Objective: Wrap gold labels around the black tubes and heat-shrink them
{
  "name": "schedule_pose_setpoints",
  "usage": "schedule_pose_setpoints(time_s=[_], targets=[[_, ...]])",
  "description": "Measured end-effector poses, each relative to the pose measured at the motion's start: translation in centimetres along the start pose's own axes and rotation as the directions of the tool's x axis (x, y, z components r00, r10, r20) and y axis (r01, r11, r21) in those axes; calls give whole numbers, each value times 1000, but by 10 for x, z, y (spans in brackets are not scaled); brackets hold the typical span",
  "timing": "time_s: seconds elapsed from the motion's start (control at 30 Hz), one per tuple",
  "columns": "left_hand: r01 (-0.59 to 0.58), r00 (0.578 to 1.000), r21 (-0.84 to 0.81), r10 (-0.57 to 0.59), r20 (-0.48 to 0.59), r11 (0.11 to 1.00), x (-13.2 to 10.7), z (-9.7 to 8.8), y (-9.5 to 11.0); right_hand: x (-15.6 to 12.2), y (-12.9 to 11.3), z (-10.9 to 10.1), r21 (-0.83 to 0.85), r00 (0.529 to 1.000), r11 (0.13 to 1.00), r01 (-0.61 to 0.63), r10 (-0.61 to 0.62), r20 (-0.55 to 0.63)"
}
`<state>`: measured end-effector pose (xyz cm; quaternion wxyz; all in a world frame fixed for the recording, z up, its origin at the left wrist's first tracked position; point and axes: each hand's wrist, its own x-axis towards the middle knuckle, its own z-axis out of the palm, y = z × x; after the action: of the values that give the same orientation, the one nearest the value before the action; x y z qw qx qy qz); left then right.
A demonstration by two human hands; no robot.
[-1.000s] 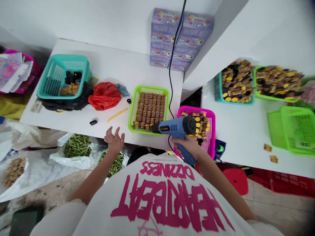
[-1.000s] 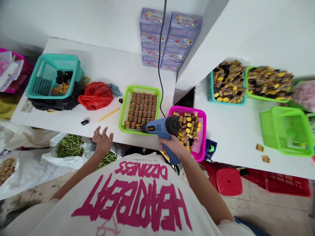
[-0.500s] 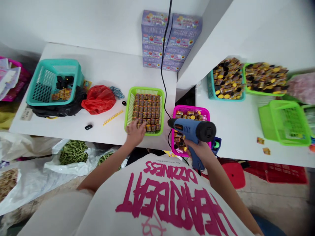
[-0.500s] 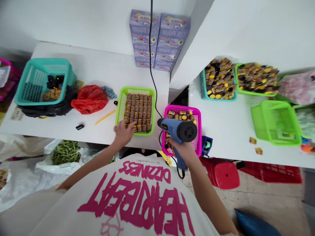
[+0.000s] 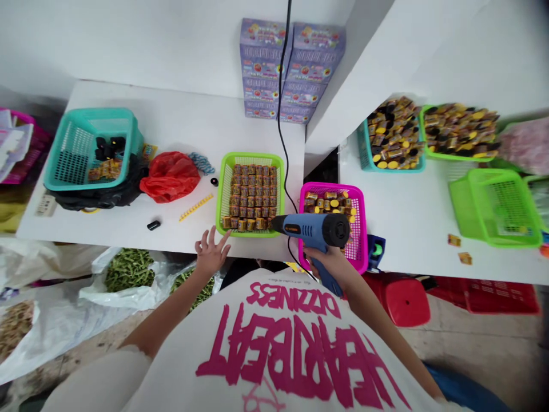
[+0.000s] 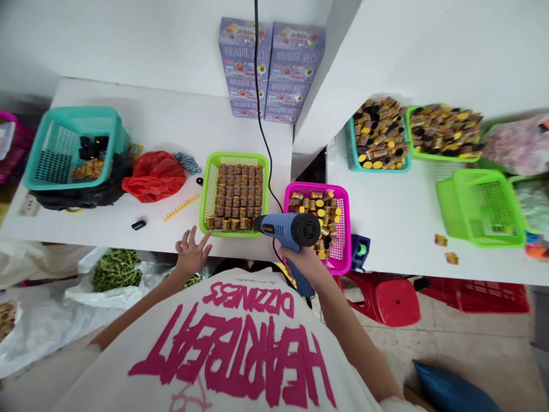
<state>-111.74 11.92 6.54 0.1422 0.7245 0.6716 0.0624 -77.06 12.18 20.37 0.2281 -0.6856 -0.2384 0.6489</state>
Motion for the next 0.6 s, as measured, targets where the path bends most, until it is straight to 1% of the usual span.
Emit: schedule_pose_setpoints(time_s=[0.07, 0.17, 0.3, 0.43, 0.53, 0.6], targets=[[67, 996, -3, -67, -53, 998, -14, 2, -10, 6, 0, 6, -14, 999, 1000, -6, 7, 44], [136, 981, -33, -140, -132, 990, -28, 6, -16, 14, -1, 14, -36, 997, 999, -5, 8, 79], [166, 961, -97, -182, -206, 981, -31, 11, -17, 18, -4, 20, -88, 996, 996, 11, -3, 93], [171, 945, -140, -202, -256, 975, -17, 8, -20, 13, -7, 12, -117, 995, 993, 20, -8, 97], [184, 936, -151, -220, -276, 971, 2, -4, -23, 3, -5, -1, -120, 997, 993, 6, 3, 80], [194, 931, -148, -229, -283, 970, 19, -14, -21, -4, -1, -9, -97, 999, 995, 4, 0, 34]])
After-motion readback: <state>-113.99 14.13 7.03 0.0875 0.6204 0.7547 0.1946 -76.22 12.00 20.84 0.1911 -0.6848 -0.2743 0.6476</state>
